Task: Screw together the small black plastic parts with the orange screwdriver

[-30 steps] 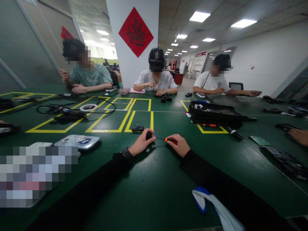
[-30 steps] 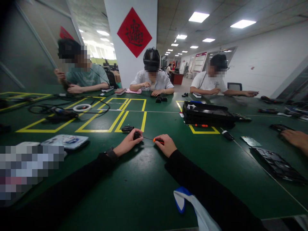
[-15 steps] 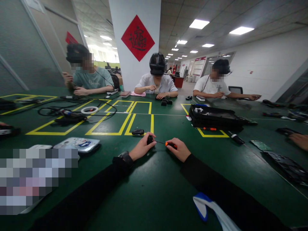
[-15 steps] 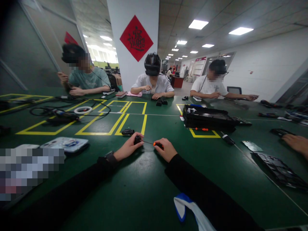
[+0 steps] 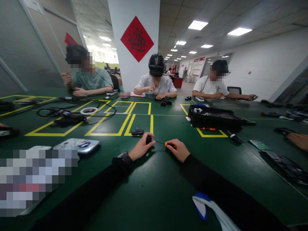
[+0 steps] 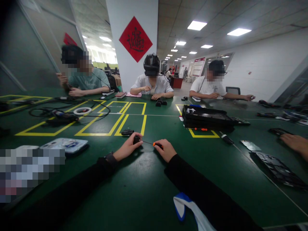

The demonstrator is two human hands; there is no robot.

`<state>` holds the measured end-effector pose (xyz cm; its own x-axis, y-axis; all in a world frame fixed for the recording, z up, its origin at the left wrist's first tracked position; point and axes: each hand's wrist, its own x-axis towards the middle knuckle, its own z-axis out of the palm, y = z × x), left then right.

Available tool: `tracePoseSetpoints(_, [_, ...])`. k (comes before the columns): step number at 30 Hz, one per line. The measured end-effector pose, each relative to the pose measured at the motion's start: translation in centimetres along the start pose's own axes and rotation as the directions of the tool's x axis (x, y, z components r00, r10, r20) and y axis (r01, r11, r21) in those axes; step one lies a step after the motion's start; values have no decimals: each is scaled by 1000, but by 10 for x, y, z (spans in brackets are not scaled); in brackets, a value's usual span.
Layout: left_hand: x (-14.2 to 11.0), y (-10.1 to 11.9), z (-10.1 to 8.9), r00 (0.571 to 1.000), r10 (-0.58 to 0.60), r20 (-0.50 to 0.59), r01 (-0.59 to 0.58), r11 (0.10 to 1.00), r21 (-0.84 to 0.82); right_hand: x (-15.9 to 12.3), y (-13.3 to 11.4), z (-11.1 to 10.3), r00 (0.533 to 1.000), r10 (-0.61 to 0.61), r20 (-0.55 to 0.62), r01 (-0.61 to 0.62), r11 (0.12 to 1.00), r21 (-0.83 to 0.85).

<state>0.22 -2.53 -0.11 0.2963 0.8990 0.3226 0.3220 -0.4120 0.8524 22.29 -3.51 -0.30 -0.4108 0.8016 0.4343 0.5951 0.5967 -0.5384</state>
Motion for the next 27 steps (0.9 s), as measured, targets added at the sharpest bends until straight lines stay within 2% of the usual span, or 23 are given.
tracePoseSetpoints(5, [0,0,0,1000,-15,0,15,1000,-5,0,-1,-1,1000,8,9,-8,1000,1])
tracePoseSetpoints(10, [1,0,0,1000,26,-6,-26,1000,14,-1,0,0,1000,15,0,-15,999,31])
tracePoseSetpoints(20, [1,0,-1,1000,-28,-6,28,999,-21,-2,-3,0,998,67,-12,-65,993,103])
tracePoseSetpoints(27, [2,-2,0,1000,-3,7,4,999,-37,-1,-2,1,998,65,-18,-63,992,108])
